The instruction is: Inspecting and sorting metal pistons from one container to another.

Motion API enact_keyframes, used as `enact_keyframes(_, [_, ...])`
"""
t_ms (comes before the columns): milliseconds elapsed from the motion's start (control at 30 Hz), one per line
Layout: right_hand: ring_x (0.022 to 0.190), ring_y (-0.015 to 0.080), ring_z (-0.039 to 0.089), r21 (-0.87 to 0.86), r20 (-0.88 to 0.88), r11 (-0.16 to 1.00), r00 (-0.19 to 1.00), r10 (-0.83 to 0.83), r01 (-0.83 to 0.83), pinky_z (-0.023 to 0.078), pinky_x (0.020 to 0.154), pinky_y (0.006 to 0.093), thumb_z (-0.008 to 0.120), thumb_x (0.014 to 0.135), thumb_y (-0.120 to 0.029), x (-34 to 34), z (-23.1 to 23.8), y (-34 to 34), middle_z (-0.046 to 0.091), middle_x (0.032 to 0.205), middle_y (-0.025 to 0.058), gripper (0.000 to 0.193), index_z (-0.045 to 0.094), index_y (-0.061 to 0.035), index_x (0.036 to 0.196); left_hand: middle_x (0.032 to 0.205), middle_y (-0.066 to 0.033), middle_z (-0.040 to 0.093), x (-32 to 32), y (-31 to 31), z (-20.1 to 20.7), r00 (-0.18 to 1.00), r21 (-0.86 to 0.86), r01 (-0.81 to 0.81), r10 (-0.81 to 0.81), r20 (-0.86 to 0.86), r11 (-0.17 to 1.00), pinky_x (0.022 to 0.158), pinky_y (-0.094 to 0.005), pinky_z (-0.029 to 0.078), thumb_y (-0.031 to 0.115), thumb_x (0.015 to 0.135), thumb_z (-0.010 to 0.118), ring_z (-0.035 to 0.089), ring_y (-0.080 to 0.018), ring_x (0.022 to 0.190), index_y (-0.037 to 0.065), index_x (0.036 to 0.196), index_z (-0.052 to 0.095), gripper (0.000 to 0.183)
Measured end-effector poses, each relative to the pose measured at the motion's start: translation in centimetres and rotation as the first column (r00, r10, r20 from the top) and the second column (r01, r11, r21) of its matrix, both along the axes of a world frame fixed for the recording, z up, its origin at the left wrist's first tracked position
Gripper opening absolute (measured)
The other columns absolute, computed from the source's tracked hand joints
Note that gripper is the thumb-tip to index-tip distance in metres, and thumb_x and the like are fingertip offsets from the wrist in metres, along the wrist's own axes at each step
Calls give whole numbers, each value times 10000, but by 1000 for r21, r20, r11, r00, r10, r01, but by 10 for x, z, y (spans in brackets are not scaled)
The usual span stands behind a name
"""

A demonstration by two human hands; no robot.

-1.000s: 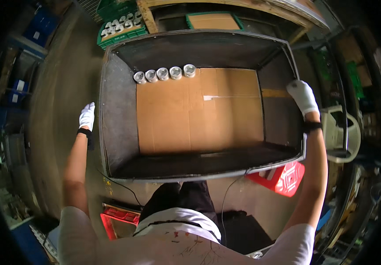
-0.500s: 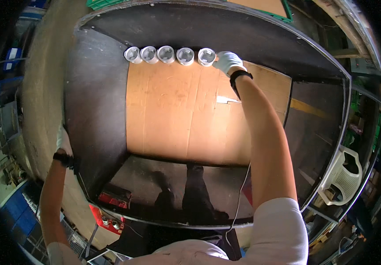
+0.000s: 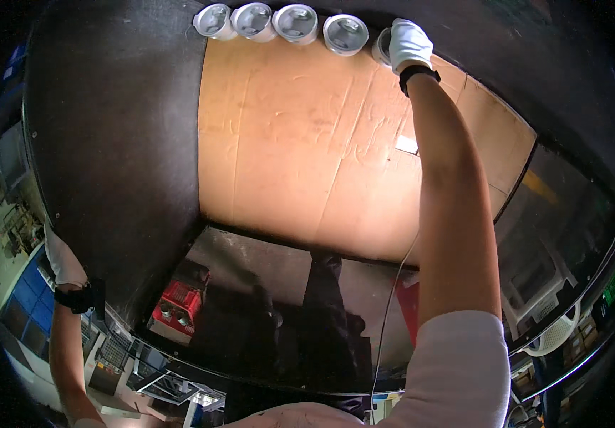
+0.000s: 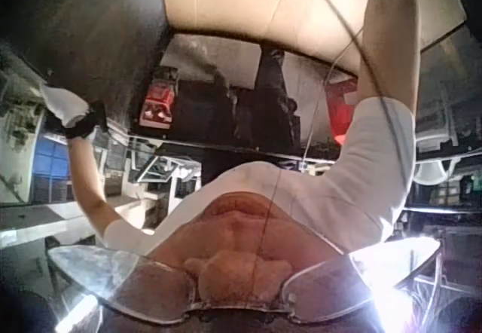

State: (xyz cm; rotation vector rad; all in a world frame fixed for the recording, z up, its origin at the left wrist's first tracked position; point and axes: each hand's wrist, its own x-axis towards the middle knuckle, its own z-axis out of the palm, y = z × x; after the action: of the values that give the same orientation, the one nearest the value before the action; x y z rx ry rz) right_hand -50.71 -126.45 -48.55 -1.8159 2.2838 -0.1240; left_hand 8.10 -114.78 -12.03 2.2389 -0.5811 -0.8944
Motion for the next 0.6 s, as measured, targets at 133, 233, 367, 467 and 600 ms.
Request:
enact_keyframes(133, [831, 378, 666, -15, -88, 965, 962, 260, -262, 541, 724, 441, 598, 823, -117, 14, 12, 33, 677, 891, 203, 115, 661, -54, 896, 1276, -68, 597, 5, 1, 2, 993, -45, -117, 117, 11, 992, 951, -330, 440, 404, 992, 413, 582, -229, 1096, 28, 1334, 544, 525])
enact_keyframes(233, [813, 366, 680, 81, 43, 924, 928, 370, -373, 553, 715, 430, 594, 818, -89, 35, 51, 51, 677, 879, 204, 104, 645, -41, 895, 1288, -70, 587, -13, -3, 4, 990, -20, -139, 139, -27, 990, 953, -340, 441, 406, 994, 413, 576, -235, 1105, 31, 1345, 533, 528])
enact_keyframes(367, [769, 353, 686, 22, 206, 908, 890, 406, -419, 553, 690, 434, 576, 838, -104, 89, 55, 35, 680, 833, 210, 131, 658, -19, 896, 1315, -70, 568, 6, 1, 6, 978, -13, -188, 186, -93, 982, 961, -347, 441, 417, 996, 408, 568, -242, 1119, 39, 1370, 508, 541])
enact_keyframes(467, [704, 333, 682, 133, 247, 856, 853, 460, -500, 538, 613, 410, 566, 861, -159, 111, 40, 11, 681, 781, 217, 184, 669, -7, 854, 1321, -72, 565, 0, 0, 1, 984, -56, -148, 141, -109, 987, 980, -351, 430, 437, 993, 402, 559, -239, 1131, 44, 1372, 507, 556])
enact_keyframes(600, [874, 311, 671, 344, 200, 829, 897, 394, -441, 519, 740, 374, 593, 876, -275, 119, 17, -10, 700, 913, 163, 232, 695, -67, 861, 1367, -77, 527, -7, -8, 1, 994, -48, -98, 95, -59, 994, 1024, -357, 396, 442, 995, 395, 528, -244, 1179, 52, 1390, 486, 563])
